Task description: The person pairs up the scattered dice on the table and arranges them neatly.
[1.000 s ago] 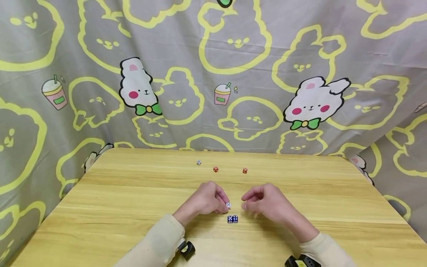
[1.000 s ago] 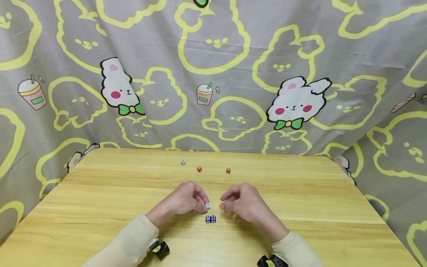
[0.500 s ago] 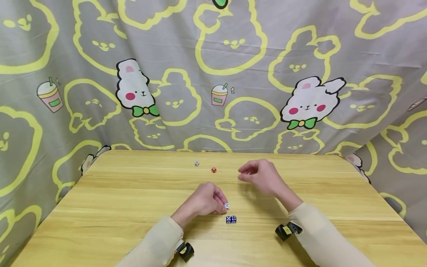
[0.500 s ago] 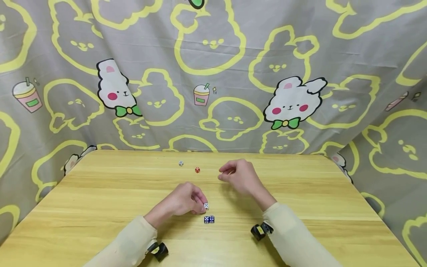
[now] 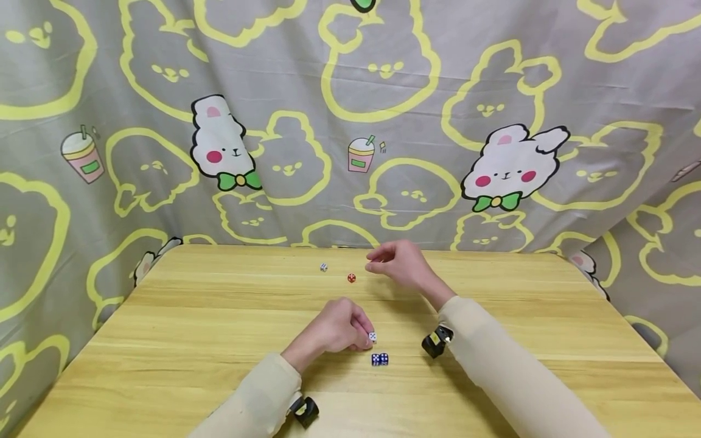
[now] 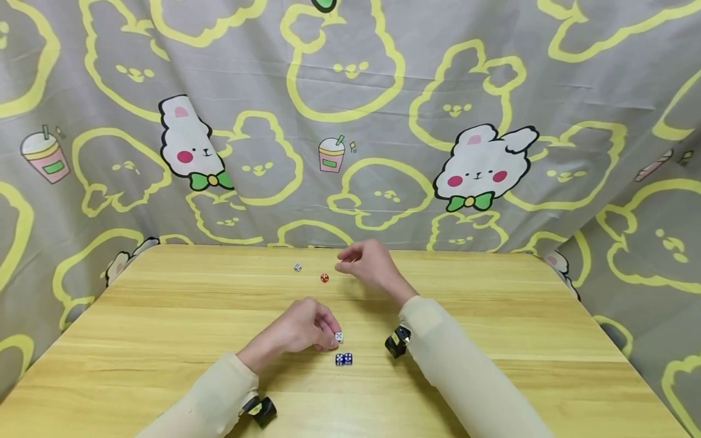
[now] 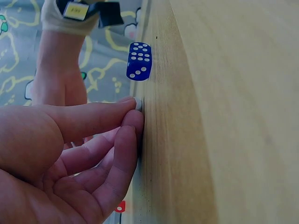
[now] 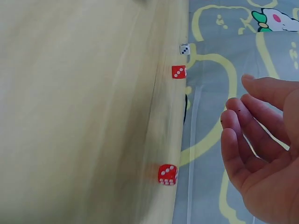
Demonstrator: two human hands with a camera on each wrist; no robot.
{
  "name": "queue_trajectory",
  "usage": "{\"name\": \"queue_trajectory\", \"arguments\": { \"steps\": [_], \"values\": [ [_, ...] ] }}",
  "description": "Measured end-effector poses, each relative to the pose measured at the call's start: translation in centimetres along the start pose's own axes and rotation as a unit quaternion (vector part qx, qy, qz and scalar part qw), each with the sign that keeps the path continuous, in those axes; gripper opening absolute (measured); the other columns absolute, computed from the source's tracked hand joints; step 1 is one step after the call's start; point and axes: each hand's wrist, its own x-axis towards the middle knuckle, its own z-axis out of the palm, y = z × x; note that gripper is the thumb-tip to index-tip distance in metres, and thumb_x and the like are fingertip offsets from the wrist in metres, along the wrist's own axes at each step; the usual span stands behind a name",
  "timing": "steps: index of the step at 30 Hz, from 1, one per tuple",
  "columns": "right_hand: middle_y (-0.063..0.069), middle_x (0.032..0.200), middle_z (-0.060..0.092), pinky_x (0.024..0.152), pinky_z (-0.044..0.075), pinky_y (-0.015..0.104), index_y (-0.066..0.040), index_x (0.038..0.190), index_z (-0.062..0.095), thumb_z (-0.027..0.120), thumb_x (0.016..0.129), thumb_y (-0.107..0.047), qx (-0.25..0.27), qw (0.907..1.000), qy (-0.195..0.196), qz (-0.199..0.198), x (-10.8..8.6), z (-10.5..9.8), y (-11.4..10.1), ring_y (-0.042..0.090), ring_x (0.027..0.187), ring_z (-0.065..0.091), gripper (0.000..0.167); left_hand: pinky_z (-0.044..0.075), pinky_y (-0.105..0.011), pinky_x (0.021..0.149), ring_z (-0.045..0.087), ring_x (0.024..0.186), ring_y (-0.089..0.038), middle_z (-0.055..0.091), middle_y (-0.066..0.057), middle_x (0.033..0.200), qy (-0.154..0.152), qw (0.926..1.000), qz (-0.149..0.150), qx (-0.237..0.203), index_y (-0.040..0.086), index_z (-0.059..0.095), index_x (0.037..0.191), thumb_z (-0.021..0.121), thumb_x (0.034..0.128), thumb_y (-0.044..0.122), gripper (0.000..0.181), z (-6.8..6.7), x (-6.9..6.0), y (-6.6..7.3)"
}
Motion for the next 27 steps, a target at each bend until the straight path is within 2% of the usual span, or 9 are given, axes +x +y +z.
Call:
{"name": "queue_trajectory", "arguments": {
  "steps": [5,9,12,18,27],
  "values": [
    [0.002,0.100,0.080,0.075,0.054,0.028,-0.014,0.111,0.082,0.082,0.094,-0.027,-0.026,0.9995,-0.013,-0.010,1.6,0.6,-0.6,0.016,0.090,0.070,0.021,0.058,-0.026,0.059,0.069,0.061,-0.012,0.074,-0.002,0.070,0.000,1.0000,0.003,0.006,0.005,0.076,0.082,0.087,0.0814,-0.003,0.013,0.0,0.1,0.0],
    [0.001,0.104,0.081,0.080,0.057,0.030,-0.016,0.112,0.082,0.081,0.095,-0.029,-0.045,0.9986,-0.024,-0.014,2.8,1.2,-0.9,0.018,0.096,0.071,0.022,0.061,-0.027,0.060,0.070,0.061,-0.012,0.075,-0.003,0.070,-0.002,1.0000,0.006,0.000,0.004,0.076,0.082,0.086,0.0807,-0.004,0.013,-0.1,0.1,0.0],
    [0.002,0.106,0.082,0.082,0.058,0.032,-0.015,0.112,0.082,0.081,0.095,-0.026,-0.043,0.9985,-0.030,-0.018,3.5,1.6,-1.0,0.019,0.097,0.072,0.021,0.062,-0.028,0.061,0.071,0.061,-0.012,0.075,-0.005,0.071,-0.004,0.9999,0.010,-0.006,0.002,0.076,0.083,0.086,0.0810,-0.005,0.012,-0.1,0.1,0.0],
    [0.003,0.103,0.082,0.077,0.056,0.030,-0.008,0.113,0.081,0.082,0.094,-0.023,-0.031,0.9987,-0.038,-0.015,4.7,3.0,-0.8,0.018,0.093,0.071,0.025,0.063,-0.029,0.062,0.071,0.062,-0.013,0.076,-0.006,0.072,-0.006,0.9999,0.011,-0.008,0.002,0.076,0.084,0.085,0.0809,-0.006,0.012,0.0,0.0,0.0],
    [0.002,0.106,0.080,0.077,0.057,0.028,-0.009,0.115,0.081,0.084,0.093,-0.022,-0.033,0.9973,-0.065,-0.009,5.8,4.7,-1.0,0.018,0.094,0.070,0.026,0.063,-0.029,0.063,0.072,0.063,-0.014,0.076,-0.007,0.073,-0.007,0.9998,0.011,-0.012,0.001,0.076,0.085,0.084,0.0802,-0.009,0.013,-0.1,-0.1,-0.1]
  ]
}}
